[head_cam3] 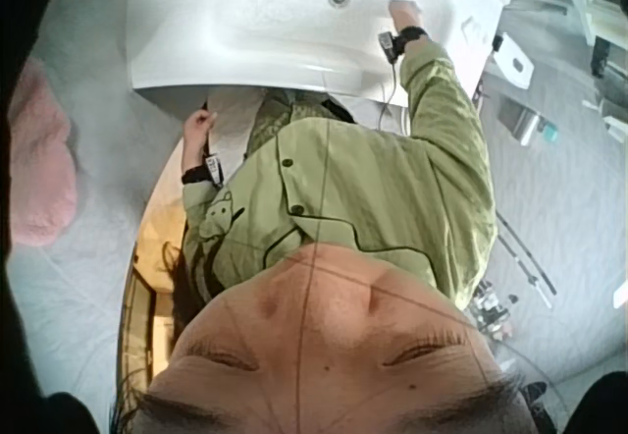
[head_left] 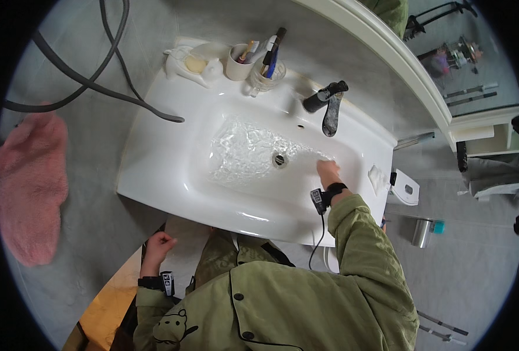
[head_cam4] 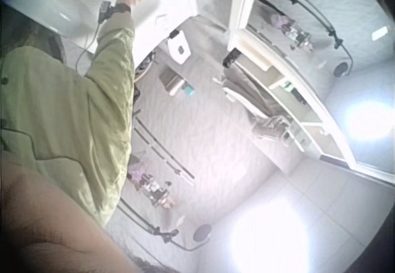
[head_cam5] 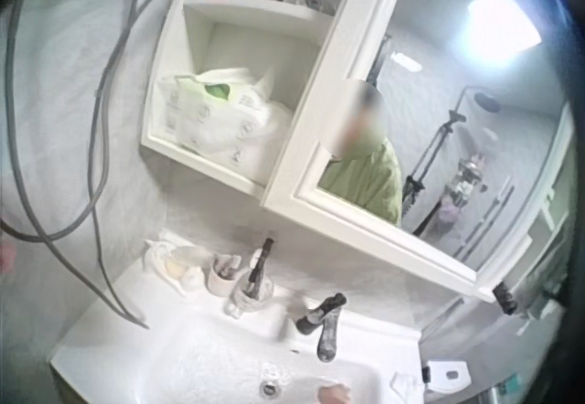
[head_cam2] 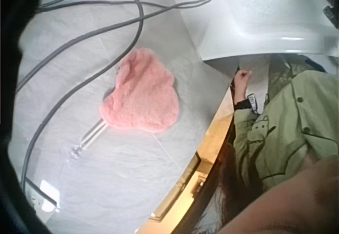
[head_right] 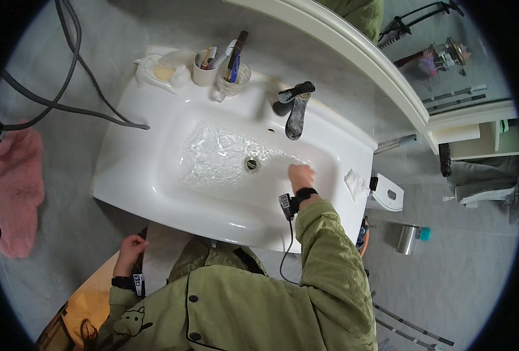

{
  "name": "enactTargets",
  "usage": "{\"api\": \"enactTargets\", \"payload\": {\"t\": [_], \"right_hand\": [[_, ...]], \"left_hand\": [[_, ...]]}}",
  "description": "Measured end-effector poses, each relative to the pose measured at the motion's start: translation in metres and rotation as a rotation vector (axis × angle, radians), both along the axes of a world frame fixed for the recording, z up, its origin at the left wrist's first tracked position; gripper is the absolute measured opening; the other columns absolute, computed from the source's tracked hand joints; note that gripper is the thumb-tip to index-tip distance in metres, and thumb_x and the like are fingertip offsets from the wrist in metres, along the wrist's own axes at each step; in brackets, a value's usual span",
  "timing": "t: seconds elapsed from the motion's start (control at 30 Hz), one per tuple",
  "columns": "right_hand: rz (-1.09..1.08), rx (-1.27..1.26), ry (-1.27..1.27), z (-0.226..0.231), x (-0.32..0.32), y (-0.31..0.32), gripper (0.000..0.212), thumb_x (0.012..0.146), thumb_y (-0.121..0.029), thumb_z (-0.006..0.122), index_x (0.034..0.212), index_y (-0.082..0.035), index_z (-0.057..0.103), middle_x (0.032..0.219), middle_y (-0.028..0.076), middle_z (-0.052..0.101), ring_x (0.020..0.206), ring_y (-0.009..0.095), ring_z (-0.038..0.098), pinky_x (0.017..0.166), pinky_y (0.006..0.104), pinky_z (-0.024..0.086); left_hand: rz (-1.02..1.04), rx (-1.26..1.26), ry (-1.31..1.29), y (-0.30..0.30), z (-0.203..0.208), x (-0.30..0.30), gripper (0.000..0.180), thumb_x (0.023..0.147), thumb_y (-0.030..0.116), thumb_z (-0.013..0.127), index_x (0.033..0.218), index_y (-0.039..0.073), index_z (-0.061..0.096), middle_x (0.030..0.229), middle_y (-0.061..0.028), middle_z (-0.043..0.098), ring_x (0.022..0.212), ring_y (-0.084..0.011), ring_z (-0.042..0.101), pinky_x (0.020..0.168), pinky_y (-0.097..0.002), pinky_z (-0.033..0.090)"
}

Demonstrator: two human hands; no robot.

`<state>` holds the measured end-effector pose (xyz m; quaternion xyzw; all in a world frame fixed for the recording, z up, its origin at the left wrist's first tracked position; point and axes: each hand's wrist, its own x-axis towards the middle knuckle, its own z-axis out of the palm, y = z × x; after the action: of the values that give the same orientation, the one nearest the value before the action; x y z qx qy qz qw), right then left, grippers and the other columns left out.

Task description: The person retrieves a yellow brush from a drawer, scrubs the sink basin and faucet area, rinses the brush under running water, and wipes the sink with a tissue. The person then washes their hands under the tap.

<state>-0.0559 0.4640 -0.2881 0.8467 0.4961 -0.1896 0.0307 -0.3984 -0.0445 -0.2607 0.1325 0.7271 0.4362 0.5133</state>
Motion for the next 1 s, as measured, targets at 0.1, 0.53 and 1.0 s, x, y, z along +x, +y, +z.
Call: {"api": "enactTargets", "payload": {"t": [0.1,0.53,1.0], "right_hand": [[0.058,-0.167,-0.022,-0.014,0.005,0.0,0.068,0.078,-0.037,0.055,0.13,0.002,0.037,0.14,0.022,0.033,0.128,0.043,0.032,0.101,0.0503,0.032],[0.939,-0.141,0.353,-0.03,-0.226,-0.071,0.077,0.091,-0.052,0.03,0.142,0.003,0.018,0.147,0.025,0.019,0.138,0.042,0.011,0.111,0.0523,0.011],[1.519,-0.362,0.02,0.05,-0.076,-0.058,0.064,0.091,-0.047,0.043,0.146,-0.029,0.016,0.154,0.004,0.008,0.139,0.039,0.009,0.102,0.0691,0.015]], "left_hand": [[-0.023,-0.001,0.019,0.001,0.001,0.001,0.014,0.076,0.008,0.072,0.073,0.004,0.059,0.067,0.0015,0.056,0.062,-0.0068,0.048,0.057,-0.0229,0.04],[0.095,-0.066,-0.06,-0.024,0.032,0.008,0.015,0.078,0.006,0.069,0.075,0.004,0.055,0.068,0.0009,0.055,0.062,-0.0075,0.049,0.059,-0.0227,0.041],[-0.008,-0.038,-0.015,0.032,0.034,0.041,0.012,0.079,0.009,0.07,0.076,0.003,0.059,0.066,-0.0005,0.058,0.061,-0.0085,0.053,0.056,-0.0225,0.044]]}}
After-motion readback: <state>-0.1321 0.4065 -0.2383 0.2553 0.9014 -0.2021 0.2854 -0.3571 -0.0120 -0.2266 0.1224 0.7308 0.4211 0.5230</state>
